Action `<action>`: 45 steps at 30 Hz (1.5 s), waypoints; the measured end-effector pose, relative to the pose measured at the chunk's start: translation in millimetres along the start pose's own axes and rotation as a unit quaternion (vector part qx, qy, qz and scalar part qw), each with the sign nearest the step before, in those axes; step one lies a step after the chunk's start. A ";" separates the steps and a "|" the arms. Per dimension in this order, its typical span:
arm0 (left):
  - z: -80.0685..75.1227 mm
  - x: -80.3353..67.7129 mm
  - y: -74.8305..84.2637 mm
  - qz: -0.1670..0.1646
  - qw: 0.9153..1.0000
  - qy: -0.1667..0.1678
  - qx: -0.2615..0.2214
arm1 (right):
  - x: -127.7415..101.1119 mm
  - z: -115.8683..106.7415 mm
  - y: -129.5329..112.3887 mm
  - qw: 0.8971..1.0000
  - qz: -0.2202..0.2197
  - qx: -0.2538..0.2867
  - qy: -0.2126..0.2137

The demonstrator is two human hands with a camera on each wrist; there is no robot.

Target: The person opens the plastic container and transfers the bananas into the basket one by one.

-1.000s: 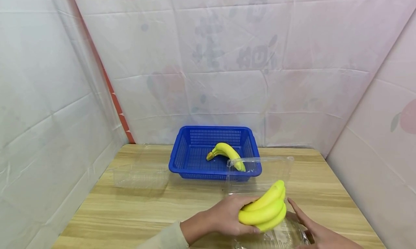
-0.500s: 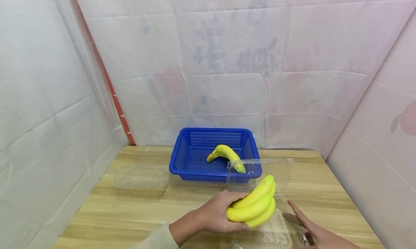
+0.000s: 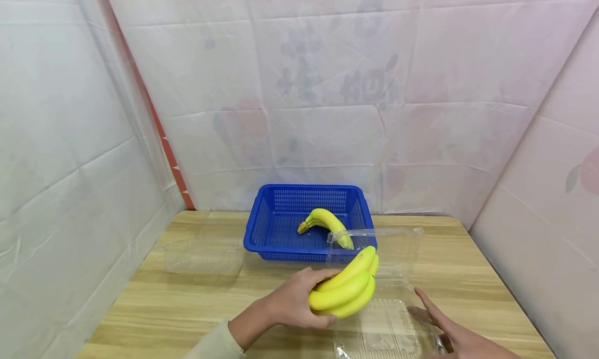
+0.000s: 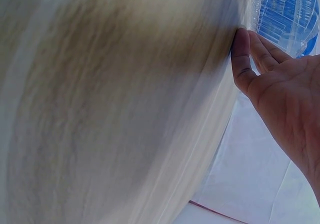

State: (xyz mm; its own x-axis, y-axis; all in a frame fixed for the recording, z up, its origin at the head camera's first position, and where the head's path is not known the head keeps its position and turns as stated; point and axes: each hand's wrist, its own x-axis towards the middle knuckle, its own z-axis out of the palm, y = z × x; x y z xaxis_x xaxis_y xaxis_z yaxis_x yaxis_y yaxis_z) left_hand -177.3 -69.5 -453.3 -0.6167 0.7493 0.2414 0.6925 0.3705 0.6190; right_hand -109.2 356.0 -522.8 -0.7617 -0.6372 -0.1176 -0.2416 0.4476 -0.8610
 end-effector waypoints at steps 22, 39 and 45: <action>-43.9 -15.6 -10.9 0.135 0.977 0.058 -0.153 | -0.5 0.8 -6.2 1.000 -0.021 -0.001 0.011; -80.1 0.4 -39.9 0.002 0.957 0.185 -0.222 | 5.0 -5.0 -2.9 0.998 -0.017 0.045 -0.034; -81.3 19.6 -63.3 -0.125 0.953 0.218 -0.172 | 5.4 -5.4 -3.1 0.998 -0.014 0.049 -0.033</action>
State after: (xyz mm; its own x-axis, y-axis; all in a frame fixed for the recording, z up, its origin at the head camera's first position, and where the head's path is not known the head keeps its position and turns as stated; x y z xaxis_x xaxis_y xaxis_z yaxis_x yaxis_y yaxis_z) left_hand -263.6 -122.8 -426.9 -0.8951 0.3341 0.2953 0.3863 0.2502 0.8878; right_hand -115.8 354.5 -518.1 -0.7142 -0.6891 -0.1228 -0.1995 0.3686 -0.9079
